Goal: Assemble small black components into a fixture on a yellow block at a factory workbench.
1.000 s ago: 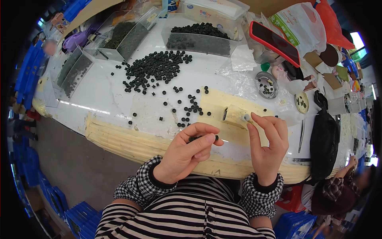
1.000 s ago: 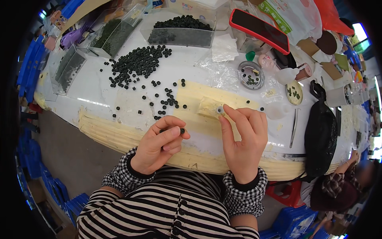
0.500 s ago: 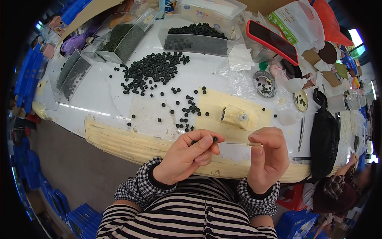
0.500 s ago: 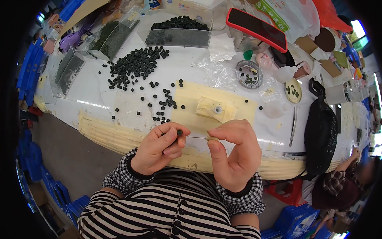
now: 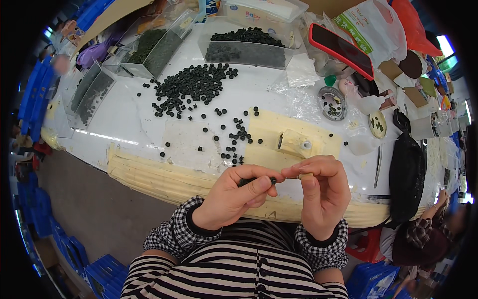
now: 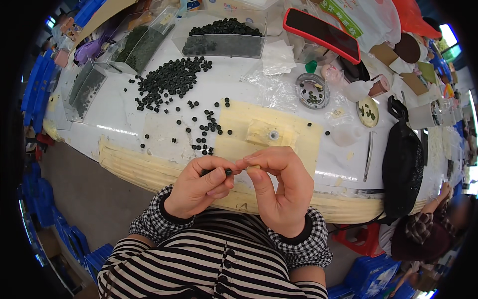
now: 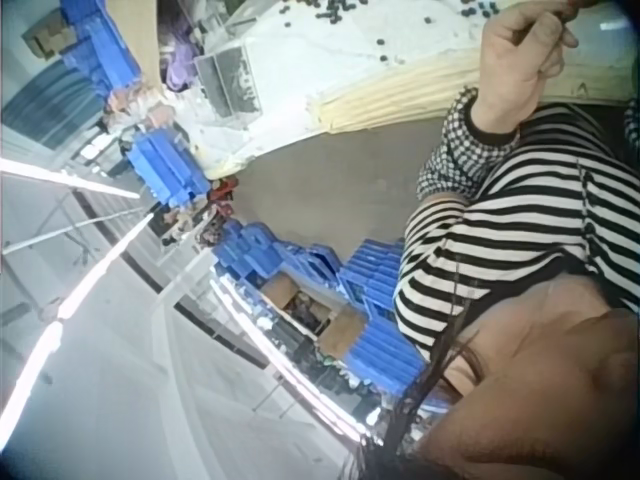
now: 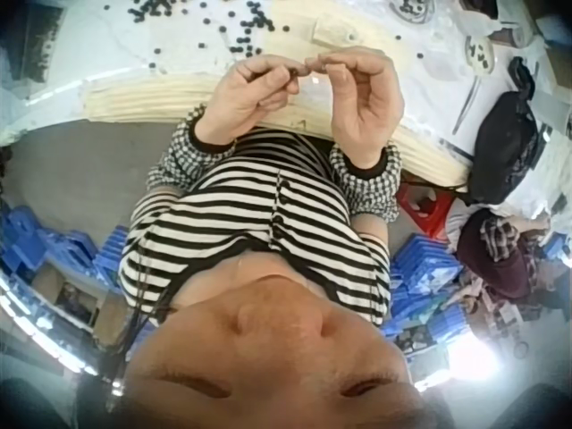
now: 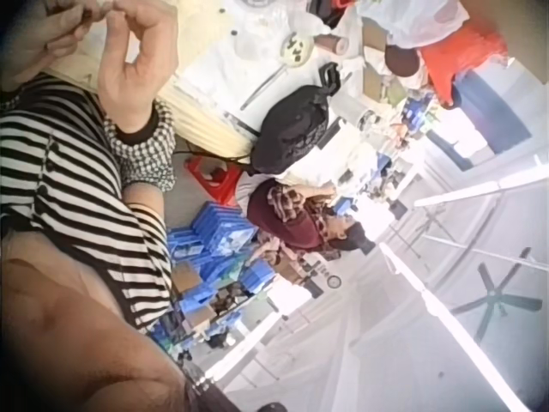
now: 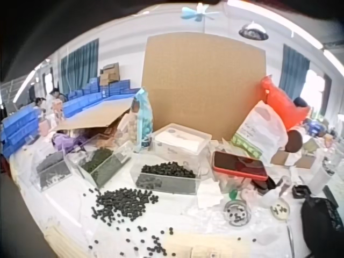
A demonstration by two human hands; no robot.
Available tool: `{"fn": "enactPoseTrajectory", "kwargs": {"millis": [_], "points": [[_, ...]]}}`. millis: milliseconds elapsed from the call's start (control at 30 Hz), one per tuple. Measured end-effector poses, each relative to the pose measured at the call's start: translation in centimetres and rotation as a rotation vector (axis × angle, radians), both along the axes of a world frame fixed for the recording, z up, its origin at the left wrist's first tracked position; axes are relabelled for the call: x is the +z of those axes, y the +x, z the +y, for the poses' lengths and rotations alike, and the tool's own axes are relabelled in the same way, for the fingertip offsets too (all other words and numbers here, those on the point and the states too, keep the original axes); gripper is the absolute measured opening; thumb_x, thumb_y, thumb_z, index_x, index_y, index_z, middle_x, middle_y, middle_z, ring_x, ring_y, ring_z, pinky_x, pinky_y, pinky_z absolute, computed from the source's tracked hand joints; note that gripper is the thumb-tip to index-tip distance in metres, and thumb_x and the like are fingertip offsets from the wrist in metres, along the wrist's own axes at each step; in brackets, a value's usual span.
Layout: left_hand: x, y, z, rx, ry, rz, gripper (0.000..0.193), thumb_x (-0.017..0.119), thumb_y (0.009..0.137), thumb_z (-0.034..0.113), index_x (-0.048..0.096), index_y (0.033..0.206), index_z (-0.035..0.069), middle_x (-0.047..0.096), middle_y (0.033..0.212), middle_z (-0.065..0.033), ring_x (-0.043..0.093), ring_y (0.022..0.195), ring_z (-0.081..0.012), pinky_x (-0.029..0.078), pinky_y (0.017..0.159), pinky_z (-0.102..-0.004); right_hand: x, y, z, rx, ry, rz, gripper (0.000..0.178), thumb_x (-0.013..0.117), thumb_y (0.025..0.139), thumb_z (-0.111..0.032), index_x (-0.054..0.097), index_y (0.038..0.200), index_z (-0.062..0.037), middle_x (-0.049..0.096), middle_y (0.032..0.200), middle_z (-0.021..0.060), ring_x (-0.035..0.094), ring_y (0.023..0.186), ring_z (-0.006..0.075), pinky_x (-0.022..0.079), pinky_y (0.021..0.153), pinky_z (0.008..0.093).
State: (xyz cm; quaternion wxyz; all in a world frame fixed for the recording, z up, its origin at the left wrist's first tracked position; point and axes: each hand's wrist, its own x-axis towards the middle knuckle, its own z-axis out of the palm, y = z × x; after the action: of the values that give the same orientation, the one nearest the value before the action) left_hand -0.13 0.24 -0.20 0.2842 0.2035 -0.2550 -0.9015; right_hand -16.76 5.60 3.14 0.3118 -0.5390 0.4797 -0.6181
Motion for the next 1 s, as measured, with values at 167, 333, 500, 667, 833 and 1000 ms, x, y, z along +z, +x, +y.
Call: {"fn": "enactPoseTrajectory", "kwargs": {"millis": [167,333,500,667,833,1000], "points": [[-0.1,0.0,0.0,-0.002,0.004,0.013,0.025,0.055,0.096,0.013,0.061,0.112,-0.004,0.062,0.085,-0.0065,0.037,0.057,-0.0028,0.03,0.05,-0.0171,0.1,0.0,-0.2,-0.01,-0.014,0.02,0.008,0.057,0.089,0.002,0.056,0.097,0.004,0.06,0.095,0.0121,0.064,0.085,0.02,0.051,0.074,0.0289],[0.0,0.0,0.0,0.005,0.008,0.0,0.024,0.055,0.096,0.013,0.061,0.112,-0.004,0.062,0.085,-0.0063,0.037,0.057,-0.0028,0.03,0.05,-0.0172,0.2,-0.3,-0.2,0.007,0.021,0.171,0.012,0.05,0.096,-0.009,0.051,0.098,0.0034,0.058,0.095,0.0127,0.063,0.084,0.0191,0.051,0.078,0.0303],[-0.2,0.0,0.0,0.02,-0.001,-0.015,0.024,0.055,0.096,0.013,0.061,0.112,-0.004,0.062,0.083,-0.0064,0.037,0.057,-0.0028,0.029,0.05,-0.0175,0.1,0.1,-0.2,-0.047,-0.001,0.01,0.007,0.057,0.089,0.002,0.056,0.096,0.0038,0.061,0.093,0.0122,0.064,0.084,0.0194,0.05,0.074,0.0275],[0.5,0.2,-0.4,-0.006,-0.107,-0.112,0.024,0.054,0.096,0.015,0.06,0.11,-0.004,0.049,0.068,0.0006,0.034,0.055,-0.0052,0.029,0.051,-0.0208,0.0,-1.4,-0.4,-0.317,-0.088,0.134,0.007,0.053,0.093,-0.001,0.054,0.098,0.0039,0.061,0.094,0.0131,0.062,0.086,0.0185,0.049,0.076,0.027],[0.6,0.2,-0.6,0.041,-0.182,-0.155,0.025,0.053,0.097,0.017,0.06,0.107,-0.005,0.04,0.059,0.0041,0.03,0.052,-0.0047,0.026,0.049,-0.0216,0.0,-2.6,-1.8,-0.502,-0.109,0.665,0.01,0.067,0.081,-0.001,0.061,0.089,0.001,0.061,0.089,0.0116,0.057,0.08,0.0259,0.046,0.074,0.0325],[0.7,-0.2,-0.4,0.112,-0.31,-0.268,0.024,0.054,0.096,0.017,0.062,0.105,-0.005,0.043,0.06,0.0037,0.03,0.052,-0.0036,0.026,0.049,-0.0214,-0.4,-2.8,-2.1,-0.524,-0.062,0.853,0.022,0.068,0.077,-0.001,0.064,0.099,-0.0005,0.06,0.088,0.01,0.056,0.081,0.0268,0.044,0.072,0.0352]]}}
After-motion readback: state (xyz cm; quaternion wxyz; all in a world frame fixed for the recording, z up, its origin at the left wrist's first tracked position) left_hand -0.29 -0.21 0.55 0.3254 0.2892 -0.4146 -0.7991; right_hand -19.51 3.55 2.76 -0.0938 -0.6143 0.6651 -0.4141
